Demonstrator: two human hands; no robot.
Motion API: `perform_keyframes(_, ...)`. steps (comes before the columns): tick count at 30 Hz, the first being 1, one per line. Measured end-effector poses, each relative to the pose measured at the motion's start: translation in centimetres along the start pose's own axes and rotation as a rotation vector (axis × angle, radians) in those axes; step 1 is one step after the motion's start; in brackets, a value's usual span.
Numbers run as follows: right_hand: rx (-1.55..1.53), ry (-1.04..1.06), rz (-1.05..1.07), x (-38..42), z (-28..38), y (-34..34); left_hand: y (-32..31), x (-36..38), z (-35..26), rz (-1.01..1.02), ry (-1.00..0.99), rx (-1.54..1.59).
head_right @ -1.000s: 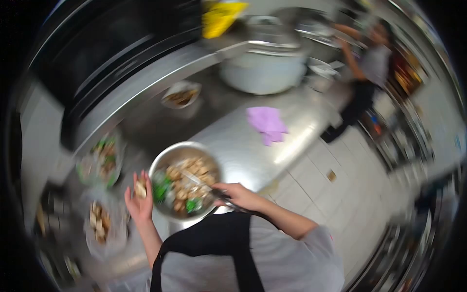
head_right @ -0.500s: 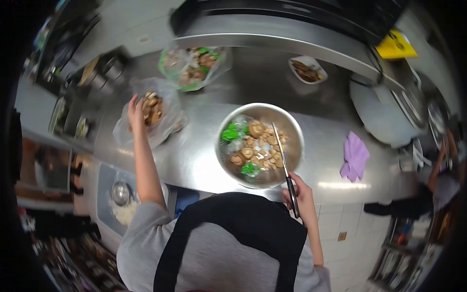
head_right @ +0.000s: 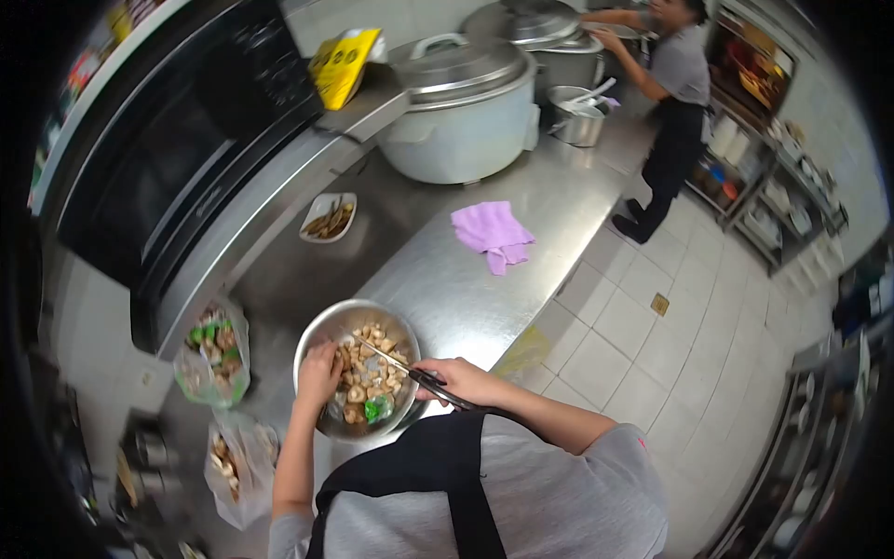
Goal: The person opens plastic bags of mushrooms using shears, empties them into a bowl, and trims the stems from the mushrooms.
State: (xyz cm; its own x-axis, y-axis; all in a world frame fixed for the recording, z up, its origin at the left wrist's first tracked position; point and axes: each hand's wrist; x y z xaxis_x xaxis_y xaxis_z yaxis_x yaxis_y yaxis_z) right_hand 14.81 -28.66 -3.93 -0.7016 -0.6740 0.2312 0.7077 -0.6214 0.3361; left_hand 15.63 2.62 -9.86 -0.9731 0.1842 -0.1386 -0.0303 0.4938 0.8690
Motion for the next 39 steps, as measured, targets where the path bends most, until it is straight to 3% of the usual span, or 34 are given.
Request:
perform_keyframes(7,-0.026,-0.074,0.011,0.7,-1.1,-0.6,2.6,-0.4,-1.7,0.099,0.118,0.058)
perform_keyframes(9,0.247,0.039,-0.067,0.2,-1.1,-0.9,2.6,0.0,-2.7,0.037,0.079,0.067)
perform_keyframes(11,0.365,0.101,-0.094,-0.5,-1.3,-1.2,3.1,0.5,-3.9,-0.188,0.037,0.304)
perform_keyframes(16,0.657,0.018,-0.081,-0.7,0.8,-0.9,2.7,2.9,-5.9,-0.432,0.266,0.799)
perform_keyframes(19,0.893,0.041,-0.048,-1.1,2.1,-0.2,2.5,3.8,-7.3,-0.427,0.214,0.632)
perform_keyframes(25,1.214,0.351,-0.132,-5.1,1.8,-1.0,-0.4,5.1,-6.4,-0.451,0.233,0.639)
perform_keyframes(27,1.173,0.45,-0.149,-5.2,2.9,-0.8,-1.7,4.9,-6.3,-0.654,0.267,0.97)
perform_keyframes(28,1.148,0.363,-0.035,-4.8,4.9,-0.1,-1.1,4.3,-8.0,-0.727,0.429,1.262)
perform_keyframes(29,1.101,0.415,-0.114,-4.8,5.4,0.5,-0.3,3.7,-9.3,-0.75,0.506,1.681)
perform_keyframes(30,1.046,0.472,-0.181,-5.0,5.7,0.9,-1.3,3.0,-8.7,-0.761,0.454,1.996)
perform_keyframes(32,1.198,0.671,-0.509,-5.1,6.2,2.4,-2.0,0.5,-8.9,-0.507,0.403,2.449)
perform_keyframes(33,1.245,0.653,-0.485,-4.9,6.4,3.6,-2.0,-0.8,-9.7,-0.428,0.423,2.491)
perform_keyframes(34,1.339,0.649,-0.591,-4.3,7.0,4.5,-2.0,-1.9,-10.2,-0.274,0.365,2.575)
perform_keyframes(35,1.342,0.677,-0.575,-3.9,7.3,5.1,-1.7,-2.9,-11.5,-0.289,0.409,2.56)
perform_keyframes(37,1.16,-0.029,-0.095,-3.1,7.6,6.6,-1.9,-4.2,-12.6,-0.218,0.407,2.574)
perform_keyframes(38,1.171,-0.025,-0.105,-2.9,7.5,7.4,-2.1,-4.7,-13.0,-0.213,0.388,2.576)
perform_keyframes(39,0.796,-0.07,0.167,-2.9,7.1,8.1,-2.4,-5.2,-13.2,-0.188,0.416,2.582)
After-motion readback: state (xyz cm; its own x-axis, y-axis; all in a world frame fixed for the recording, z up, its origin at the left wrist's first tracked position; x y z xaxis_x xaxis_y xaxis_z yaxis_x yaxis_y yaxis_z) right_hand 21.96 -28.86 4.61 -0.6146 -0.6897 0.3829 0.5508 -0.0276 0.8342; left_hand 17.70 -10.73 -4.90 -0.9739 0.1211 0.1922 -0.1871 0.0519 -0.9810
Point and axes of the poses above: each hand's wrist, its own x-axis away from the middle knuckle, its own y-axis out of the back of the hand, z = x × y, and after that the axes turned 15 degrees about x, right-handed
